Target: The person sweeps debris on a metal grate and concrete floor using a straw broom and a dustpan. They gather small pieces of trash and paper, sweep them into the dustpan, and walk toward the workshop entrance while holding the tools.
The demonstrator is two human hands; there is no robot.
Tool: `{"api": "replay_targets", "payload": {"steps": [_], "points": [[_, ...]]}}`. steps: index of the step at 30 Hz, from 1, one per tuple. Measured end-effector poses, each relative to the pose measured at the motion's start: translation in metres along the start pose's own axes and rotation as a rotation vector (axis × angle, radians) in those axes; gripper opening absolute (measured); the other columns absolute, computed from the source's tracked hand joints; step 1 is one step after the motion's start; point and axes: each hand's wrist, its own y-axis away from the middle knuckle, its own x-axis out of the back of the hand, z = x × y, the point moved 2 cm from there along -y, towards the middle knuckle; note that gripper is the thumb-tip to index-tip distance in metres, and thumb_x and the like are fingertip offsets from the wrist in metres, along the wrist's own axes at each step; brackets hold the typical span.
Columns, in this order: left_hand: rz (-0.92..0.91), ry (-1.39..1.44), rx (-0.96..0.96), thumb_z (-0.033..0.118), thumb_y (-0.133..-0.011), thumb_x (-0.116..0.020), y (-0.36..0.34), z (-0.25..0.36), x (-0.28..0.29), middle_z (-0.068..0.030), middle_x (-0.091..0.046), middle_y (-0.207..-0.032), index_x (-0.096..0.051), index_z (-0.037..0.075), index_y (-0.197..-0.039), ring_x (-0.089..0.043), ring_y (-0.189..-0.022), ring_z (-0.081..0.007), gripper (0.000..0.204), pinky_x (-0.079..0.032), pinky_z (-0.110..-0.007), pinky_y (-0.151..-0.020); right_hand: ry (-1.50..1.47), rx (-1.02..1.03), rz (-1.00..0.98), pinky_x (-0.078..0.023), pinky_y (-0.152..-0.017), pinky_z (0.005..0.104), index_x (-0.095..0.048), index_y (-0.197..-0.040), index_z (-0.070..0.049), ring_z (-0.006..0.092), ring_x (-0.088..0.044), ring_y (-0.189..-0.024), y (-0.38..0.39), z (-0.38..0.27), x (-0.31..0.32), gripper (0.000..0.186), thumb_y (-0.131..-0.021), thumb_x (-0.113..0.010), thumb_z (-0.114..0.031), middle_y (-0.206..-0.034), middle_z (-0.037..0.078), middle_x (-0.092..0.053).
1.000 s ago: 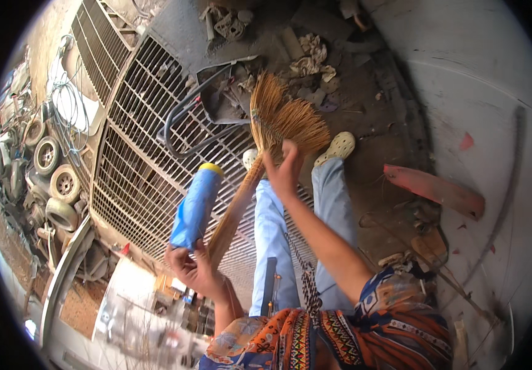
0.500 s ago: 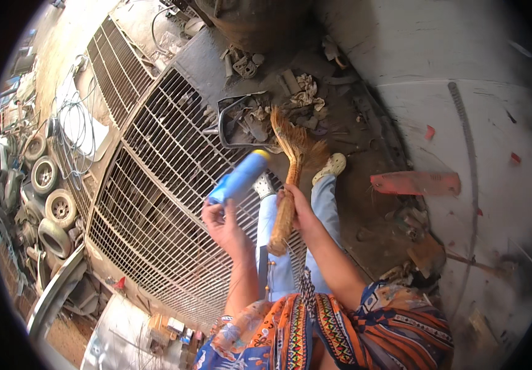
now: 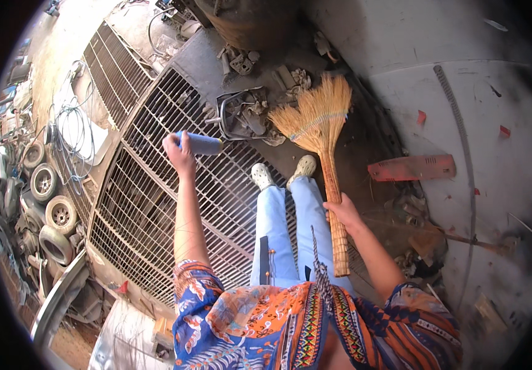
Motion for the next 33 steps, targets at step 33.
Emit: {"api": "replay_targets", "payload": {"steps": [33], "points": [[-0.906,-0.739,0.037,0.042,-0.075,-0.062,-0.013,-0.027,-0.130,-0.0168,-0.060,-0.087,-0.060,0.003,-0.085,-0.058,-0.085,-0.0330,0.040,-0.046,-0.041,-0.072,1.155,0.030,0.172,-0.048,-0.078,0.0435,-0.045,-0.106,-0.002,0.0358,-0.058,-0.093,-0.228,0.044,0.104,0.040,-0.073,-0.063,-0.013,-0.097,0.020,-0.059]]}}
